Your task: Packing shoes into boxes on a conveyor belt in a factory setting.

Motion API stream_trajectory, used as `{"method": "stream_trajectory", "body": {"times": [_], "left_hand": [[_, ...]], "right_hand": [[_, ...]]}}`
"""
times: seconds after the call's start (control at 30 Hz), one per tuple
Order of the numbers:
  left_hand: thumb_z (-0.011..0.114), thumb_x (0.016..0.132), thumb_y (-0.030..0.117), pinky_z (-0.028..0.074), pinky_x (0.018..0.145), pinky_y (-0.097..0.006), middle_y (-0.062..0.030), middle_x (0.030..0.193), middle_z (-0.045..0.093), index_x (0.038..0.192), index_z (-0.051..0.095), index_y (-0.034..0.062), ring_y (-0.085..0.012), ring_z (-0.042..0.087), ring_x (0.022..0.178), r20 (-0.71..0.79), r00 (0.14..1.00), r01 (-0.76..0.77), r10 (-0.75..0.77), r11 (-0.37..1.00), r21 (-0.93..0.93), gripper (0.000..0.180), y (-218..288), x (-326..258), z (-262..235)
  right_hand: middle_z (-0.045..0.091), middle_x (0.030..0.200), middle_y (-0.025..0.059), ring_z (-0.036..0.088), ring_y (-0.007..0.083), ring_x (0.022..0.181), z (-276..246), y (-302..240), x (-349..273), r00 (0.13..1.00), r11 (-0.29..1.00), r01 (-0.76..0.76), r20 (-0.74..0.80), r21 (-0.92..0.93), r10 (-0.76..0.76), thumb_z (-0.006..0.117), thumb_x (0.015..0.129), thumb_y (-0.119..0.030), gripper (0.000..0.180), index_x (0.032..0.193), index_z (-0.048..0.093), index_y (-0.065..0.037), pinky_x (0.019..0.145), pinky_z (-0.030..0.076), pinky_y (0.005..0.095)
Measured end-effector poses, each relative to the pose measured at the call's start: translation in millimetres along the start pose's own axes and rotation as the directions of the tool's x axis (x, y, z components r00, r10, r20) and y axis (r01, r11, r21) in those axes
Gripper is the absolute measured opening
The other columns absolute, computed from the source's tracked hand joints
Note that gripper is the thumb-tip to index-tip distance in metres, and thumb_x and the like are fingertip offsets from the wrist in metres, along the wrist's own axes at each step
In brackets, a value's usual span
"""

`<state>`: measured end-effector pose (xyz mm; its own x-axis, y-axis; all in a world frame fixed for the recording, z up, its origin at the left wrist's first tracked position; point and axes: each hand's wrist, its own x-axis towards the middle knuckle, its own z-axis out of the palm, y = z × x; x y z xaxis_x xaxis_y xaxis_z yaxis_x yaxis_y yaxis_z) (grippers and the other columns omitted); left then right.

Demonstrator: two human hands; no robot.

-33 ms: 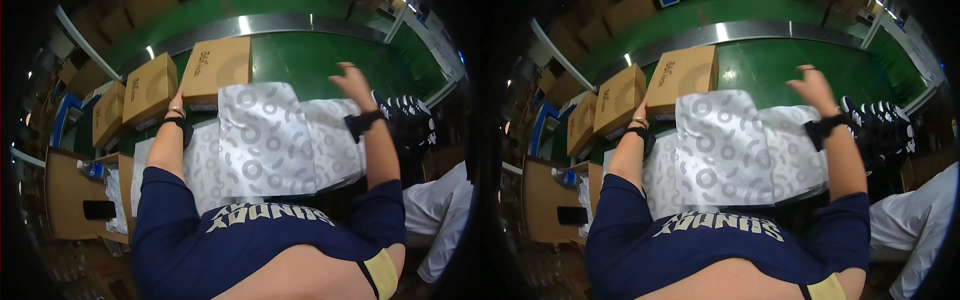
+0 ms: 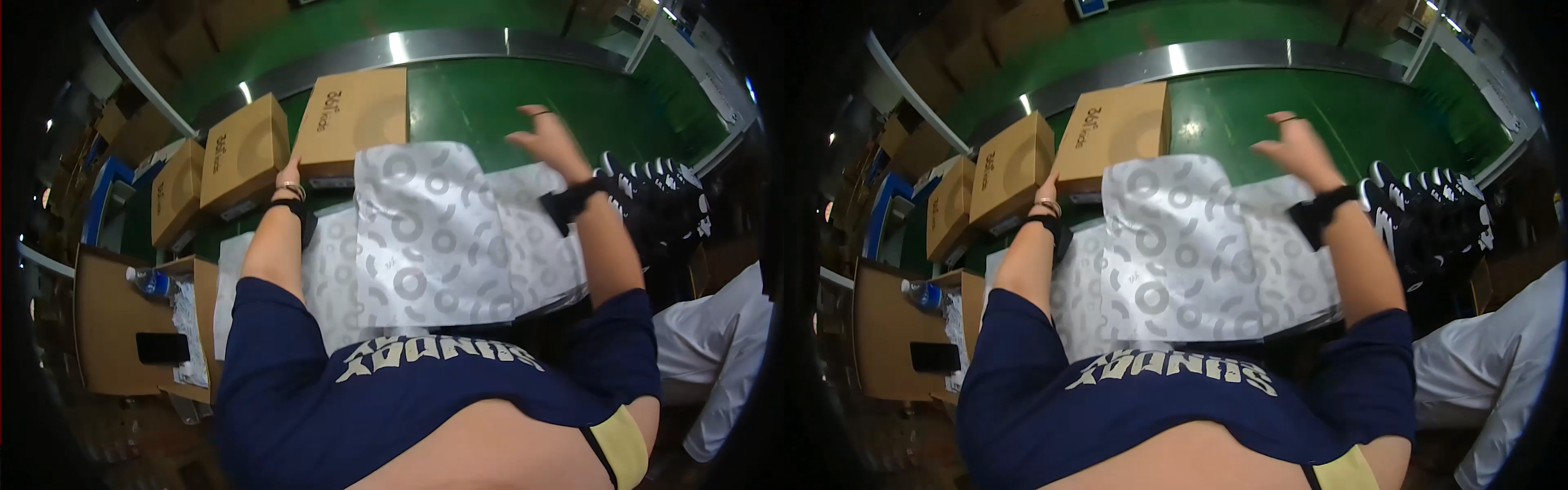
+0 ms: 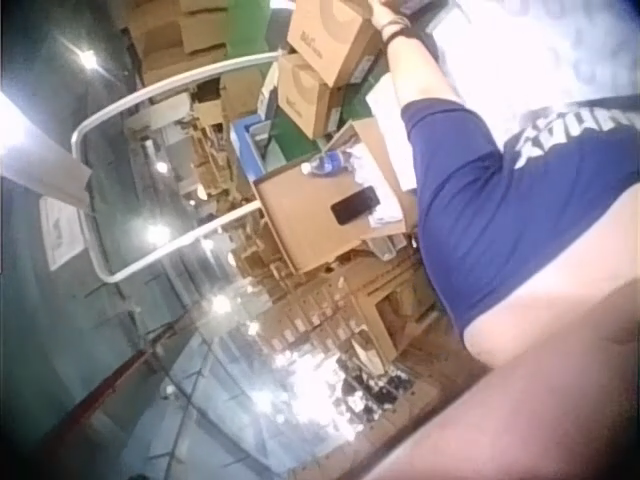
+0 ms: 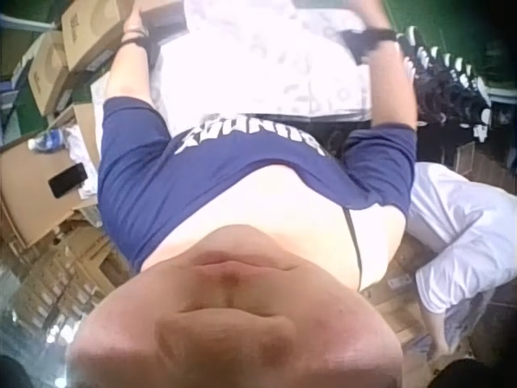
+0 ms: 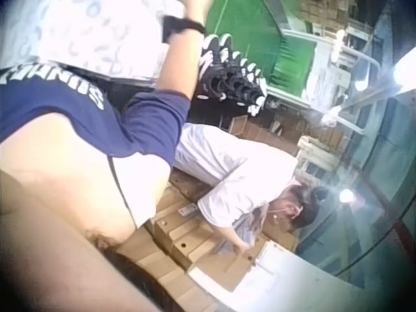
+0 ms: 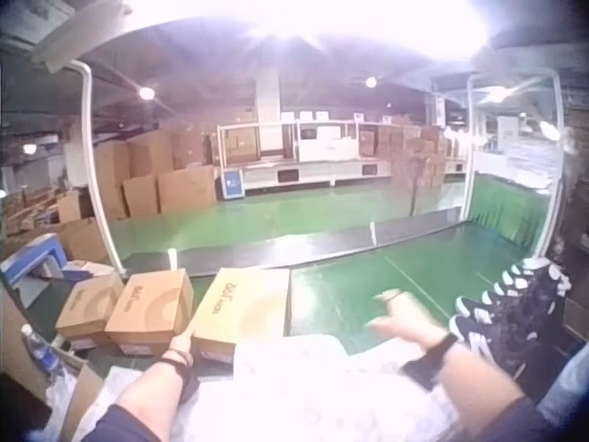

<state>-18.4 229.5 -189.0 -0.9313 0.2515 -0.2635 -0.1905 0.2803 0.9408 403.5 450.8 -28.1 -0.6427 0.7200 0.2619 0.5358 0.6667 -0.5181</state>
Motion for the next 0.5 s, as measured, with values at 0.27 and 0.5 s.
{"method": "stream_trajectory", "body": {"times": [0.27, 0.5], "left_hand": [[0.046, 0.086, 0.042, 0.049, 0.07, -0.028, -0.0107, 0.093, 0.06, 0.108, 0.052, 0.0018, -0.0164, 0.058, 0.081, 0.805, 0.534, 0.007, 0.258, 0.951, -0.309, 0.047, 59.6, -135.6, 67.7], [0.046, 0.088, 0.04, 0.047, 0.078, -0.026, -0.0038, 0.105, 0.056, 0.115, 0.047, 0.0073, -0.0105, 0.054, 0.089, 0.943, 0.323, 0.556, -0.083, 0.823, -0.118, 0.043, 26.1, -146.4, 67.9]], "right_hand": [[0.023, 0.133, 0.0297, 0.03, 0.0469, 0.117, 114.1, -26.2, 16.4, 0.963, 0.937, 0.199, 0.236, -0.286, -0.132, 0.072, 0.065, -0.029, 0.093, 0.134, 0.016, 0.001, 0.096, 0.032, 0.0416], [0.049, 0.109, 0.0269, 0.051, 0.0287, 0.104, 118.8, 38.7, 65.9, 0.685, 0.732, -0.404, -0.349, 0.548, 0.639, 0.041, 0.085, -0.049, 0.076, 0.124, 0.022, 0.014, 0.082, 0.043, 0.0391]]}}
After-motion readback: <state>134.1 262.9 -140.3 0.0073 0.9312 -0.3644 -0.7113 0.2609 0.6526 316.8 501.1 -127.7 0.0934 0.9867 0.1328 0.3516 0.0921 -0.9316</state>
